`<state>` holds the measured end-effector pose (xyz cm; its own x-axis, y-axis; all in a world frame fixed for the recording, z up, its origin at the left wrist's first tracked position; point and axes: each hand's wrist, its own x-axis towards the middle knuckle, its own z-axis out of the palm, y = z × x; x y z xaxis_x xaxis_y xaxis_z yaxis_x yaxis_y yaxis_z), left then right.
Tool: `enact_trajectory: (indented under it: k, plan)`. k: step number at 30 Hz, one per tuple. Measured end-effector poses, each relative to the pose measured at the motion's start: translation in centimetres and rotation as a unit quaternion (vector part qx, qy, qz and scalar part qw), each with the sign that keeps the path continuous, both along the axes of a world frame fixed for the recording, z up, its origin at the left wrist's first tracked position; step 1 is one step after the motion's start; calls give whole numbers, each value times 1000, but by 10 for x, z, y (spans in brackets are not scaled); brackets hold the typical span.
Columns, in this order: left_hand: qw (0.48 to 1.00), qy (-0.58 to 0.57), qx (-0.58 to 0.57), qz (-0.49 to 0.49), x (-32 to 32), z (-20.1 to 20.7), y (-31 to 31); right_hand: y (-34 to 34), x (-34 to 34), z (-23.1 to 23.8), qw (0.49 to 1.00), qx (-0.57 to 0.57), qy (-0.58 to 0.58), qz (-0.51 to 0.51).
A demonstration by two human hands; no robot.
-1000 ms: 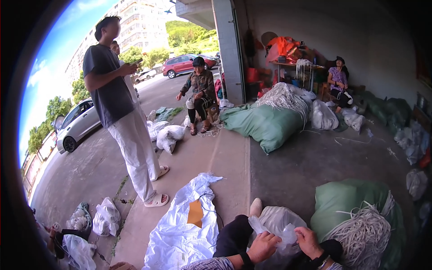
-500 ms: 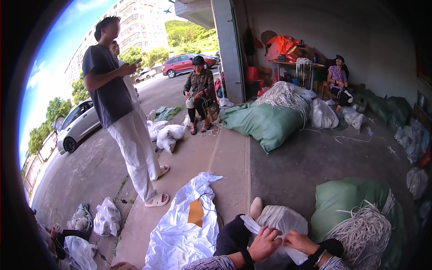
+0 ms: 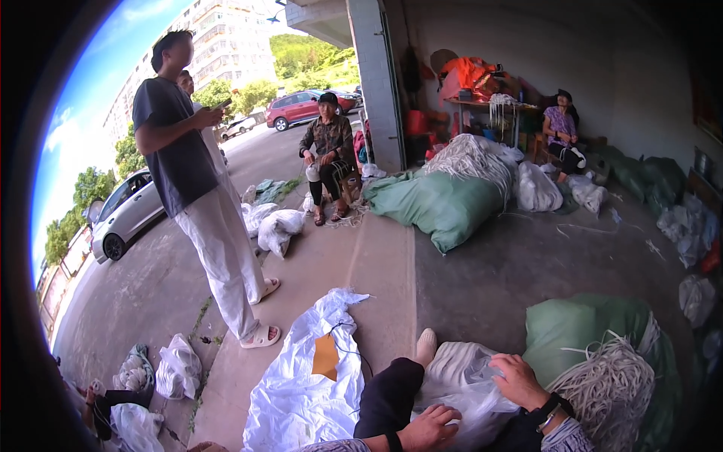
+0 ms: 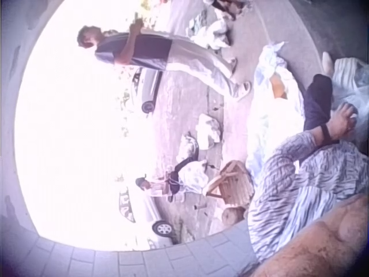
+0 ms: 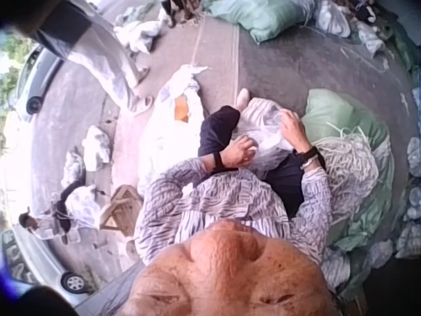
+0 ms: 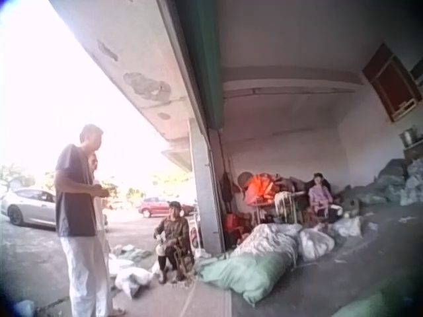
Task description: Unpacking shoe uppers from a plastic bag and selecting corresponding white laces in a storage area.
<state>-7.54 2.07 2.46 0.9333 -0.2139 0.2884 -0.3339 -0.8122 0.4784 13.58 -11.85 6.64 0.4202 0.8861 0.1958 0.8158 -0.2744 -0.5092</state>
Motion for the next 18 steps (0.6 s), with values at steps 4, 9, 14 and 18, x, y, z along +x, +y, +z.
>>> enact_trajectory:
  k: [4,9,14,18]
  plan:
    - [997,-45,-58,5,11,14,-5,8,-22,-13,973,-113,-38,197]
    - [988,123,-79,40,11,15,-2,-10,-22,-15,959,-219,41,175]
    - [982,35,-178,47,6,-4,7,-28,-31,-2,959,-189,-57,205]
    - [957,34,-274,87,20,-6,1,-27,-22,-23,976,-136,-83,148]
